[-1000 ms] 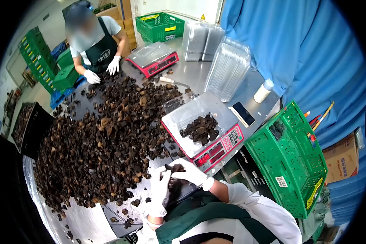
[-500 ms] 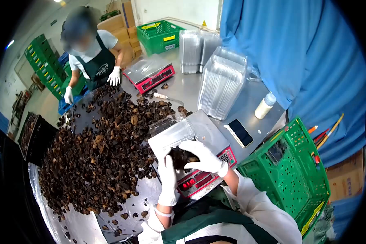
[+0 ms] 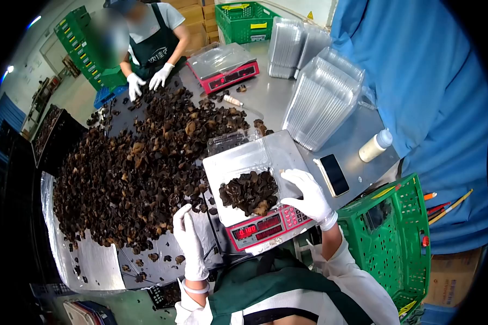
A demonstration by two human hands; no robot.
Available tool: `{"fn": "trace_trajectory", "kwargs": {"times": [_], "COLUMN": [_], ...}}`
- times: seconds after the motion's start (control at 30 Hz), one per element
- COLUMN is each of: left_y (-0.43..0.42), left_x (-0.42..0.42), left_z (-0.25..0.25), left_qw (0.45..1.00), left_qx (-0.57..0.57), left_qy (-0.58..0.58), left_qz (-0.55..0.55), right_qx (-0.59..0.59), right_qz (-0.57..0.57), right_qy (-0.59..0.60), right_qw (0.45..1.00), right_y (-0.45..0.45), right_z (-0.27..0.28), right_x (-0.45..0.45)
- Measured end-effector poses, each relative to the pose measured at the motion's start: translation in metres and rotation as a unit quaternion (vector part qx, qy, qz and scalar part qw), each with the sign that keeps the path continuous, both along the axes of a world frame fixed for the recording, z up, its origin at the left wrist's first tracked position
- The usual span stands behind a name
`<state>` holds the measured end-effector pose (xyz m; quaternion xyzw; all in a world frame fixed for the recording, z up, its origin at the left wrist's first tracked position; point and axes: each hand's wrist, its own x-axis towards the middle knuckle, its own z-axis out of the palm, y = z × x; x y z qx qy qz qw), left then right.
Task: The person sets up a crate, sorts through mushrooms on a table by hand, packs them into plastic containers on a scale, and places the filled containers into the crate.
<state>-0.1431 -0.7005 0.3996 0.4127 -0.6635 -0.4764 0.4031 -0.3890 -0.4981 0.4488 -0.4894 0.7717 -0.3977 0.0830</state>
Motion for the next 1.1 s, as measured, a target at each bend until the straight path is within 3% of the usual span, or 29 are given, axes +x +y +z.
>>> {"fn": "trace_trajectory", "kwargs": {"times": [0.1, 0.17, 0.23, 0.3, 0.43, 0.5, 0.6, 0.63, 0.67, 0.77, 0.83, 0.9, 1.0, 1.07, 1.1], "left_y": [0.003, 0.011, 0.012, 0.014, 0.005, 0.000, -0.002, -0.001, 0.003, 0.007, 0.007, 0.007, 0.004, 0.005, 0.010], "left_x": [-0.010, -0.022, -0.029, -0.031, -0.016, -0.006, -0.009, -0.014, -0.021, -0.034, -0.034, -0.025, -0.016, -0.014, -0.017], "left_z": [-0.002, -0.003, -0.031, -0.024, -0.026, -0.028, -0.019, -0.021, -0.006, 0.003, -0.007, 0.000, 0.008, 0.013, 0.028], "left_qw": [0.996, 0.969, 0.977, 0.966, 0.954, 0.961, 0.978, 0.976, 0.963, 0.919, 0.924, 0.933, 0.969, 0.953, 0.919], "left_qx": [0.042, 0.187, 0.119, 0.169, 0.193, 0.186, 0.027, -0.048, -0.160, -0.257, -0.223, -0.249, -0.139, 0.107, 0.240], "left_qy": [-0.017, 0.044, -0.037, 0.004, 0.048, 0.029, -0.047, -0.051, -0.079, -0.153, -0.143, -0.117, 0.013, 0.085, 0.139], "left_qz": [-0.082, -0.156, -0.170, -0.197, -0.223, -0.201, -0.200, -0.205, -0.203, -0.257, -0.276, -0.231, -0.202, -0.270, -0.281], "right_qx": [0.053, 0.168, 0.227, 0.227, 0.133, -0.006, -0.072, -0.073, -0.067, 0.039, 0.109, 0.033, -0.040, -0.046, -0.051], "right_qz": [0.036, 0.058, 0.067, 0.031, -0.028, -0.069, -0.136, -0.138, -0.101, -0.034, -0.023, -0.049, -0.055, -0.019, 0.018], "right_qy": [0.026, 0.150, 0.190, 0.210, 0.084, 0.030, -0.067, -0.064, 0.013, 0.162, 0.166, 0.103, 0.030, 0.036, 0.039], "right_qw": [0.998, 0.973, 0.953, 0.950, 0.987, 0.997, 0.986, 0.986, 0.992, 0.985, 0.980, 0.993, 0.997, 0.998, 0.998], "right_y": [-0.017, -0.041, -0.063, -0.074, -0.049, -0.031, -0.036, -0.043, -0.053, -0.079, -0.087, -0.079, -0.065, -0.069, -0.073], "right_z": [-0.004, -0.006, -0.026, -0.030, -0.016, -0.007, 0.003, 0.000, -0.008, -0.027, -0.044, -0.036, -0.020, -0.002, 0.006], "right_x": [-0.006, 0.001, 0.013, 0.033, 0.033, 0.015, 0.000, 0.001, 0.001, 0.010, 0.009, 0.007, -0.002, 0.008, 0.018]}}
